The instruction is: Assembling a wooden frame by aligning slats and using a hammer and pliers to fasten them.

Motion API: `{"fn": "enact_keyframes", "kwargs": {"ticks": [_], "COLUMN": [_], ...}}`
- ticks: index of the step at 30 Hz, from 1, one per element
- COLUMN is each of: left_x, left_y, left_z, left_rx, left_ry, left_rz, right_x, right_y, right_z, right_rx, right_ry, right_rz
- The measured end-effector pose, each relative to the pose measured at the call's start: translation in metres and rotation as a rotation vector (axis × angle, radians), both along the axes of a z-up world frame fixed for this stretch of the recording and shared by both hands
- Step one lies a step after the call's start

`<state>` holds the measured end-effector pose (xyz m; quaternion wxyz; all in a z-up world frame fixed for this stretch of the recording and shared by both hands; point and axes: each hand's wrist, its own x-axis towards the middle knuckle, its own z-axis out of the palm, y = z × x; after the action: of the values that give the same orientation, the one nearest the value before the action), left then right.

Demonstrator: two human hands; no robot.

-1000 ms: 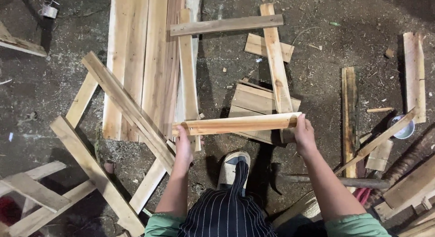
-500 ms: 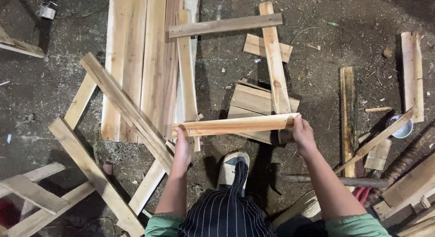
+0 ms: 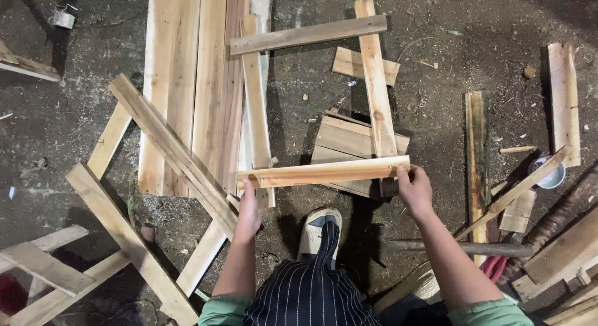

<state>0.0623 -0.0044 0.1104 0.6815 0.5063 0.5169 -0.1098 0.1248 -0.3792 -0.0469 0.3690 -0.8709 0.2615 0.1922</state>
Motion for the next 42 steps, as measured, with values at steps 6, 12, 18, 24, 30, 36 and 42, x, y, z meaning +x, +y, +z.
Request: {"fn": "enact_keyframes", "kwargs": {"ticks": [6,12,18,24,30,36,42], "left_x": [-0.031,-0.04,-0.057,-0.064,-0.055,-0.058,-0.042], "left_y": [0.018,0.025,0.038,0.041,0.026,0.029,0.007], "left_z": [-0.087,-0.115,-0.168,-0.184,-0.133,-0.142,-0.095], "left_rx": [0.041,0.062,0.203,0.376,0.389,0.418,0.76], "left_ry": [-0.029,-0.012,0.038,0.098,0.091,0.13,0.055], "left_rz": [0.016,-0.06,-0.195,-0.31,-0.272,-0.248,-0.226], "right_x": [-0.003,-0.008,-0.011,-0.015,-0.018,-0.022,-0.024], "right_y": [0.006,0.012,0.011,0.01,0.003,-0.005,-0.004], "right_z": [0.031,0.049,0.052,0.05,0.036,0.027,0.028], "right_rx": [0.011,0.018,0.024,0.016,-0.002,-0.031,-0.048], "right_ry": [-0.125,-0.141,-0.109,-0.11,-0.115,-0.099,-0.176], "right_rz": [0.107,0.124,0.141,0.14,0.125,0.124,0.078]}}
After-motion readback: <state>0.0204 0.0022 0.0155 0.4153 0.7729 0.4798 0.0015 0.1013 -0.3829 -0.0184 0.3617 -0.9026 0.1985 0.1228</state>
